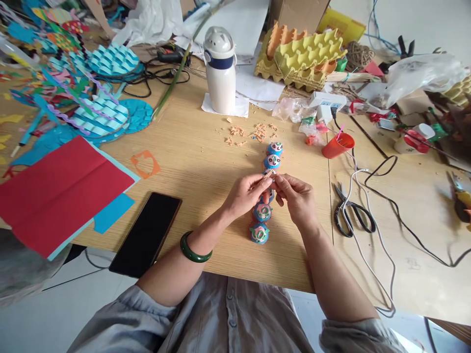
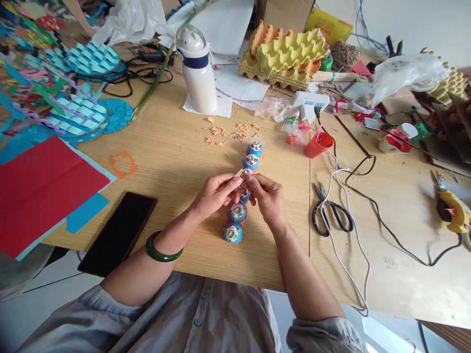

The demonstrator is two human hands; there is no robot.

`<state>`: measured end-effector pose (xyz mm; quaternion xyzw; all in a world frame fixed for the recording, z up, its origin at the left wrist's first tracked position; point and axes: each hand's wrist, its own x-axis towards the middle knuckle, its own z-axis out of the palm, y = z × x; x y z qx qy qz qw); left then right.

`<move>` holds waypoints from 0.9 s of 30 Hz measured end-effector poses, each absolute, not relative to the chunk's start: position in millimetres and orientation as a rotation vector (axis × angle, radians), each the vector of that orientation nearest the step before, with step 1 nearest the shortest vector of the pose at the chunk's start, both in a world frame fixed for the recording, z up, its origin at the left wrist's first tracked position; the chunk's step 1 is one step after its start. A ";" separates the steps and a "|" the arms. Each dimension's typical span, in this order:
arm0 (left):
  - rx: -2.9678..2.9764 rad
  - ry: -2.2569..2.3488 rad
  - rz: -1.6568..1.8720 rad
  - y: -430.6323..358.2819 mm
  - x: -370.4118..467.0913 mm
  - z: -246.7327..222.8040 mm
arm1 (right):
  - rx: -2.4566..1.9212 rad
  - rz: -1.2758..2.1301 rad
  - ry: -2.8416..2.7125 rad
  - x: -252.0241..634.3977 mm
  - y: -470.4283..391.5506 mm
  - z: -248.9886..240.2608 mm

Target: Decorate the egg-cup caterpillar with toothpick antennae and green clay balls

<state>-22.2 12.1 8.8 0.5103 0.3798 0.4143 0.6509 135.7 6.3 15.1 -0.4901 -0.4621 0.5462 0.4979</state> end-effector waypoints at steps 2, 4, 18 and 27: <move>1.170 0.874 0.950 12.1 -21.6 9.0 | -1.178 1.328 -1.099 136.0 5.5 13.6; 1.204 0.895 0.959 11.5 -20.7 9.3 | -1.178 1.331 -1.056 136.6 5.2 12.4; 1.126 0.944 0.871 9.5 -21.8 17.3 | -1.063 0.368 -1.881 158.5 2.3 24.5; 0.782 1.024 1.086 18.5 -21.9 16.5 | -1.455 0.672 -1.330 158.1 8.2 13.2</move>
